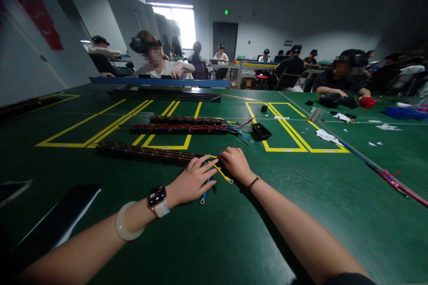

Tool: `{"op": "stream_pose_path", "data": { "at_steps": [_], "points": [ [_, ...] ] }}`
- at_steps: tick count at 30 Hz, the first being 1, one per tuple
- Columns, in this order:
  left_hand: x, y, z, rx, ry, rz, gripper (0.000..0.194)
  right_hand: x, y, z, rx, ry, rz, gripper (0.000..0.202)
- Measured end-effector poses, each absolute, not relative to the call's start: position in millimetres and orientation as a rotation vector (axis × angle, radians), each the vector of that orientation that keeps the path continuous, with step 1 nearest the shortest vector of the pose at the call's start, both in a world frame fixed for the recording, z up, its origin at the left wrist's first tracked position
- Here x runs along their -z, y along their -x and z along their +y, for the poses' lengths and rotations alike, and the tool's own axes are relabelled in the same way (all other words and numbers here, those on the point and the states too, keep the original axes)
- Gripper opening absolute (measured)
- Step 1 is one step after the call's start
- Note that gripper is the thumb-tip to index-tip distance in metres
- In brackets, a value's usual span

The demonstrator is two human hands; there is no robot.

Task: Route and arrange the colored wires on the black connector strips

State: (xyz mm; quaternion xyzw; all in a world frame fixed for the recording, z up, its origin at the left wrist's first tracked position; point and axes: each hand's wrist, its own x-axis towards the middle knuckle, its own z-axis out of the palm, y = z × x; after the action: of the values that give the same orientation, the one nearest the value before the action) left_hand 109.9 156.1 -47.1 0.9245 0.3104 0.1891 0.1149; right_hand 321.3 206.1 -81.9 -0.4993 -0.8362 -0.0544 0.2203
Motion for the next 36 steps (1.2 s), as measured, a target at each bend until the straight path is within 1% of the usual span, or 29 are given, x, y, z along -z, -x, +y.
{"op": "stream_pose_path", "data": {
  "at_steps": [4, 6, 9, 11, 14, 16, 18, 20, 22, 25, 29, 36],
  "points": [
    [47.0, -109.8, 157.9, -0.553, -2.692, 0.779, 0.033, 83.1, -321.1, 205.8, 0.128, 1.372, -2.321, 0.014],
    [44.2, -107.9, 161.5, -0.564, -2.743, 0.787, 0.036, 82.7, -321.7, 205.2, 0.122, 1.362, -2.31, 0.014],
    [35.1, -97.0, 170.0, -0.638, -2.814, 0.966, 0.042, 77.6, -323.1, 205.0, 0.062, 1.361, -2.211, 0.021],
    [27.5, -82.9, 176.7, -0.659, -2.806, 1.147, 0.041, 69.7, -321.7, 204.8, -0.022, 1.351, -2.123, 0.028],
    [20.4, -54.6, 186.2, -0.63, -2.752, 1.372, 0.038, 54.3, -309.8, 202.4, -0.088, 1.309, -2.138, 0.03],
    [21.0, -35.4, 191.0, -0.616, -2.726, 1.476, 0.038, 46.2, -293.7, 199.8, -0.041, 1.289, -2.237, 0.033],
    [24.7, -19.1, 193.8, -0.604, -2.677, 1.578, 0.038, 42.4, -273.1, 198.6, 0.058, 1.274, -2.339, 0.042],
    [29.0, -7.4, 193.7, -0.63, -2.637, 1.642, 0.034, 42.4, -251.4, 200.2, 0.17, 1.266, -2.425, 0.051],
    [32.6, 0.2, 191.0, -0.683, -2.606, 1.683, 0.031, 44.1, -232.2, 205.1, 0.261, 1.287, -2.485, 0.055],
    [36.7, 6.7, 184.4, -0.789, -2.566, 1.744, 0.029, 45.3, -212.8, 215.9, 0.32, 1.35, -2.569, 0.051],
    [41.7, 13.1, 178.6, -0.916, -2.524, 1.822, 0.03, 42.8, -206.5, 229.6, 0.318, 1.401, -2.645, 0.045],
    [47.0, 15.7, 178.7, -0.931, -2.502, 1.755, 0.03, 36.9, -226.7, 270.6, 0.389, 1.518, -2.58, 0.045]
  ]
}}
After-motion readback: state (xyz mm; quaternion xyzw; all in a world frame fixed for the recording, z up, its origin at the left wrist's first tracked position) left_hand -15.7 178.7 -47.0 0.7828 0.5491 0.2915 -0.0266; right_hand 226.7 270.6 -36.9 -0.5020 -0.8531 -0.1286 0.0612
